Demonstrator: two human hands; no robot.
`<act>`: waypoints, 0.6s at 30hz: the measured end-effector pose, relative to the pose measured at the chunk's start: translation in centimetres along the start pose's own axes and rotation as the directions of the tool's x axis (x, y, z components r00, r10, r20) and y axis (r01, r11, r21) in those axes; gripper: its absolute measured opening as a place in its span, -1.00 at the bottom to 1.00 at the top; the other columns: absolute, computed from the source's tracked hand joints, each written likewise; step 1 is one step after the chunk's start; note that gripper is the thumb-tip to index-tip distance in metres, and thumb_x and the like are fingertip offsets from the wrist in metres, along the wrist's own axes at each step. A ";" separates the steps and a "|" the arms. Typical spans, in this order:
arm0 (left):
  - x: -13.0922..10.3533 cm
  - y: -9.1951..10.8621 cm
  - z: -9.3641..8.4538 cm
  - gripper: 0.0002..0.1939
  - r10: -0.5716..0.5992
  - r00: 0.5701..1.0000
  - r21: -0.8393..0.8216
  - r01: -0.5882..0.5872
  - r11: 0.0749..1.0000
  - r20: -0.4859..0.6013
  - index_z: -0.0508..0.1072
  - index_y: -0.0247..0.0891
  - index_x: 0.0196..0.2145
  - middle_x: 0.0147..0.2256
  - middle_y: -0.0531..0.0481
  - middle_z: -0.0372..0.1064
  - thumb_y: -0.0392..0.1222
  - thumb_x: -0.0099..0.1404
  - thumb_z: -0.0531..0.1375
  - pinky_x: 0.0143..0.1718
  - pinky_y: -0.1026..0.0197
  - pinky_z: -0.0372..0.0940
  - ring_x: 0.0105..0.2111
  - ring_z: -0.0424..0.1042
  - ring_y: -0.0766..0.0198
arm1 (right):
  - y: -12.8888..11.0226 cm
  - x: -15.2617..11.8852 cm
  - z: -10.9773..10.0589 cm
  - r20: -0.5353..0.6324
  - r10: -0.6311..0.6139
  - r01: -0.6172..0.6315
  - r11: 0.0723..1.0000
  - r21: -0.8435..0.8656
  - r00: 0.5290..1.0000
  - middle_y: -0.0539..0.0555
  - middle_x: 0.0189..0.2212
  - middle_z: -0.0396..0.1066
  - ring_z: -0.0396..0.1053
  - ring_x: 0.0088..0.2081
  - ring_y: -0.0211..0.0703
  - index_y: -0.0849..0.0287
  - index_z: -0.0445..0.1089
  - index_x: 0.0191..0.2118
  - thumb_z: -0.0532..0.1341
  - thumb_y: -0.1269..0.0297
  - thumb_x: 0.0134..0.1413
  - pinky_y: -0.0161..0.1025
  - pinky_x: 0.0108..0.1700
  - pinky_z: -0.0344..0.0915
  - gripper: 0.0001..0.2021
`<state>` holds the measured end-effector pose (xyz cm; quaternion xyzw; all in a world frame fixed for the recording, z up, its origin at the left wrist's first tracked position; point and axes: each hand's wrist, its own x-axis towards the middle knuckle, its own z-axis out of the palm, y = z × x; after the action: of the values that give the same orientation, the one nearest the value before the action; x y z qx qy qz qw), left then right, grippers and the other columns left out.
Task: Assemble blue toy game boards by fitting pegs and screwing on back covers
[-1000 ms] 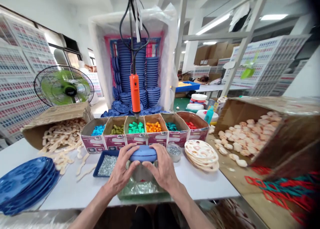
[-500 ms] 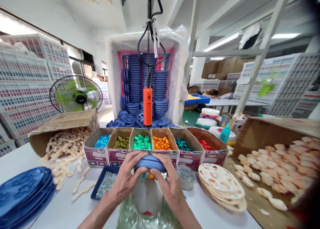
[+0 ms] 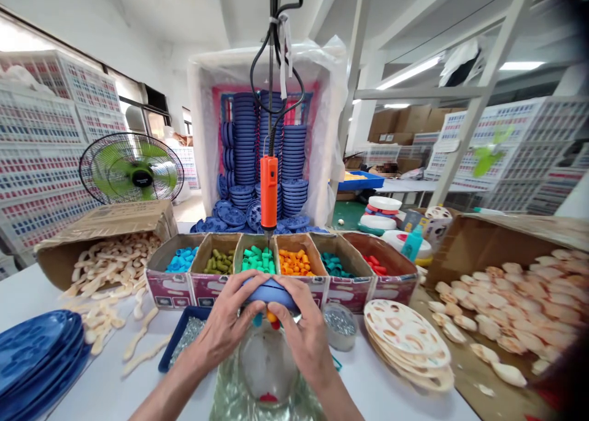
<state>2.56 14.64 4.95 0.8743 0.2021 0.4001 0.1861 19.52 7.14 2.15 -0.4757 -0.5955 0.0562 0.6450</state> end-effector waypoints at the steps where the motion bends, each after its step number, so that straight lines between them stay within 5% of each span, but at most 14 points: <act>1: 0.0 -0.1 0.1 -0.57 0.003 1.000 0.007 -0.003 1.000 -0.005 0.25 0.10 0.29 0.20 -0.07 0.25 -0.05 0.51 0.06 0.23 -0.01 0.25 0.18 0.29 0.07 | 0.0 -0.1 0.1 -0.012 0.003 -0.003 1.000 -0.006 1.000 0.09 0.08 0.40 0.37 0.11 -0.03 -0.08 0.36 0.17 0.24 0.18 0.30 -0.02 0.17 0.37 -0.65; 11: -0.1 0.2 0.7 -0.58 -0.056 0.996 0.044 0.059 0.997 -0.069 0.24 0.08 0.30 0.26 -0.12 0.14 -0.09 0.54 -0.01 0.28 -0.13 0.18 0.23 0.20 0.02 | -0.5 0.4 1.3 -0.068 -0.002 -0.001 0.999 -0.049 0.998 0.14 0.04 0.42 0.37 0.08 0.02 -0.04 0.43 0.11 0.23 0.19 0.31 0.05 0.13 0.40 -0.72; 18: 0.4 -0.2 1.6 -0.64 -0.019 0.984 0.056 0.030 0.998 -0.177 0.32 0.00 0.23 0.15 -0.12 0.26 -0.12 0.54 0.00 0.22 -0.07 0.21 0.16 0.26 0.05 | -0.7 0.9 1.4 -0.083 0.013 -0.016 0.999 -0.037 0.996 0.14 0.02 0.42 0.37 0.06 0.00 -0.01 0.42 0.09 0.19 0.18 0.34 0.04 0.14 0.37 -0.74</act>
<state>4.02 14.76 4.09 0.8381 0.2401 0.4674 0.1467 18.28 8.11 3.02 -0.4940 -0.5658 0.0299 0.6595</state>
